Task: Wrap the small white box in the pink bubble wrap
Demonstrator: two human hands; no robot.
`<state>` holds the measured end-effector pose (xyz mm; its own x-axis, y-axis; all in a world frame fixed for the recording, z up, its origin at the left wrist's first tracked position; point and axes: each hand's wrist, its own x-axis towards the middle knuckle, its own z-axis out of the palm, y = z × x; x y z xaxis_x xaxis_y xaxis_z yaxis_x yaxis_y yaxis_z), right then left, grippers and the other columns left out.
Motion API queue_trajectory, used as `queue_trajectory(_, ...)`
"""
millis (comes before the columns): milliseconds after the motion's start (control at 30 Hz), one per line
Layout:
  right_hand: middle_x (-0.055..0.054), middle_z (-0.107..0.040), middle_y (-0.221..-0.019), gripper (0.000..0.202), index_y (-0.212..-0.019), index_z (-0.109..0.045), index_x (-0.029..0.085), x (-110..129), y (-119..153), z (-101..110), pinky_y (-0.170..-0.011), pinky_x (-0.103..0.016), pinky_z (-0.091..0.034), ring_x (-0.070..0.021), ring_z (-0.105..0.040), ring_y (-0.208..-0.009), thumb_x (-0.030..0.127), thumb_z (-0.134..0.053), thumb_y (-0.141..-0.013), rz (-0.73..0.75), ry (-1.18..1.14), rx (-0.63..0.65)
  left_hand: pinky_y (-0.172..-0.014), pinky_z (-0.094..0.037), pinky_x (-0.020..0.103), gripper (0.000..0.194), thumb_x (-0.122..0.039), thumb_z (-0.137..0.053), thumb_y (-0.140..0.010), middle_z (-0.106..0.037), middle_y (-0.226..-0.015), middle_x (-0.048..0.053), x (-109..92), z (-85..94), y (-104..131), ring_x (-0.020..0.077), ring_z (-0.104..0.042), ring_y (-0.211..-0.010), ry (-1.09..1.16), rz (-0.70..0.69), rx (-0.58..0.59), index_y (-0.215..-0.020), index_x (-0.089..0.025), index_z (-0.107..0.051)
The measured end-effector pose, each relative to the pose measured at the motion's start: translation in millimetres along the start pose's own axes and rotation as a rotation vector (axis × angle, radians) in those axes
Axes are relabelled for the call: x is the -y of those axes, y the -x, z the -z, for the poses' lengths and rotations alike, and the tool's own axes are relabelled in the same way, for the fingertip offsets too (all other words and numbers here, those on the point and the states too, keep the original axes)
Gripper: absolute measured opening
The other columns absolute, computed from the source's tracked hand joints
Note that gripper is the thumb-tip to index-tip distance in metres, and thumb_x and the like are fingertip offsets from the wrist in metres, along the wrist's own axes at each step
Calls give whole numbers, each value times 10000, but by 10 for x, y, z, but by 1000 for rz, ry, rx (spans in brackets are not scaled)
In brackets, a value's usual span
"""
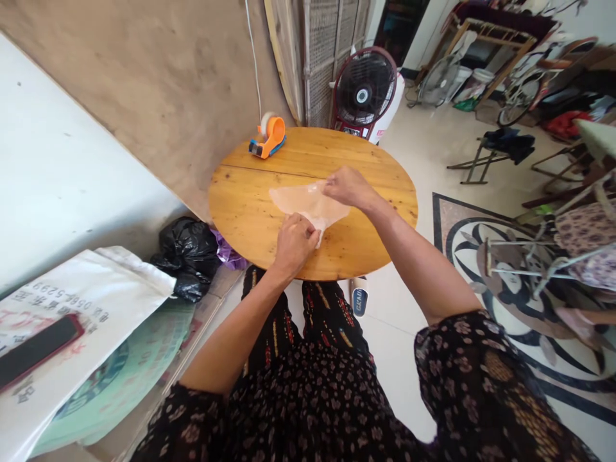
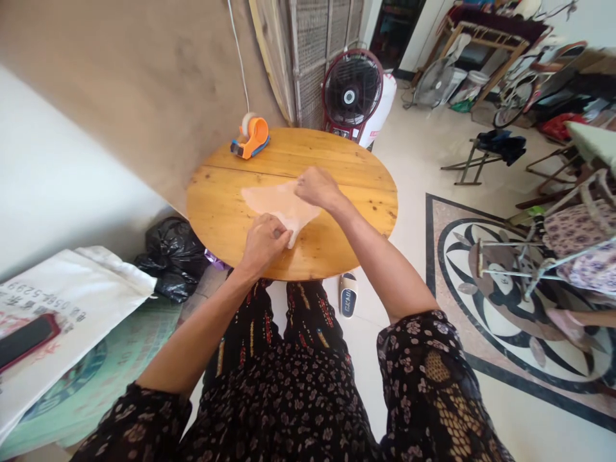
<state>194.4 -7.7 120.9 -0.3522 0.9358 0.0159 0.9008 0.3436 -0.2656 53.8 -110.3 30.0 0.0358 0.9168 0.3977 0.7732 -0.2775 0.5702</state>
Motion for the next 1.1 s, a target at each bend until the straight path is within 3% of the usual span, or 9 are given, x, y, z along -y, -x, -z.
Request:
queue_trajectory(100,-6,-499,-588,124,-635,-590,159,-296,-47,-59,-568,-286,-297,-124,-417,-592,162,-573,-758,-176,-115,26,-884,-478,369,187,-183,-667,-829,-646,-851,62,3,-1,12,233,-588,-916,-9,-17,-5,-657,-198,-593)
queue_trajectory(167,8,-488,-581,92,-647,-590,162,-456,-70,-150,-562,-270,-307,-121,-436,-596,144,-578,-736,-216,-166,50,-884,-474,370,199,-181,-667,-832,-644,-837,58,5,-6,14,230,-588,-906,-16,-29,-4,-652,-200,-583)
queue_trajectory(267,12,-562,-671,63,-765,-630,157,-596,-122,-278,-566,-231,-354,-113,-498,-627,125,-591,-728,-169,-335,76,-884,-468,368,203,-167,-671,-827,-645,-829,53,5,-16,13,227,-587,-900,-22,-39,-10,-651,-201,-575)
queue_trajectory(367,1,-634,-790,238,-969,-642,161,-633,-192,-313,-589,-210,-416,-117,-563,-667,131,-625,-734,-112,-515,130,-878,-466,359,197,-156,-666,-823,-644,-836,45,0,-21,16,216,-581,-893,-21,-37,-20,-656,-204,-573)
queue_trajectory(533,-21,-694,-929,436,-1115,-633,180,-591,-383,-236,-617,-207,-444,-122,-589,-721,136,-715,-689,-34,-520,244,-883,-464,358,201,-151,-655,-825,-631,-812,36,-8,1,14,210,-576,-892,0,-48,-5,-654,-206,-565)
queue_trajectory(767,28,-636,-703,115,-792,-717,160,-499,-706,-214,-621,-212,-367,-100,-528,-677,220,-716,-694,144,-386,251,-899,-478,369,145,-203,-656,-843,-626,-870,47,20,15,8,219,-567,-921,-2,-35,44,-704,-207,-616)
queue_trajectory(867,40,-563,-603,55,-737,-699,158,-480,-694,-216,-575,-228,-318,-93,-478,-607,203,-677,-713,95,-360,208,-937,-483,394,123,-226,-681,-832,-618,-1004,76,19,9,45,235,-572,-1002,-10,9,1,-715,-209,-651)
queue_trajectory(967,28,-547,-578,27,-687,-654,154,-489,-615,-234,-559,-241,-312,-97,-469,-579,156,-648,-714,-24,-381,203,-1039,-442,479,95,-240,-709,-819,-565,-1285,131,9,18,76,304,-520,-1228,-30,21,-32,-735,-203,-684)
queue_trajectory(1100,34,-487,-533,129,-588,-574,155,-520,-544,-303,-563,-249,-323,-94,-438,-553,103,-629,-692,-131,-421,195,-1145,-350,547,94,-190,-704,-809,-458,-1508,132,10,69,28,341,-407,-1407,-22,-37,47,-719,-191,-674)
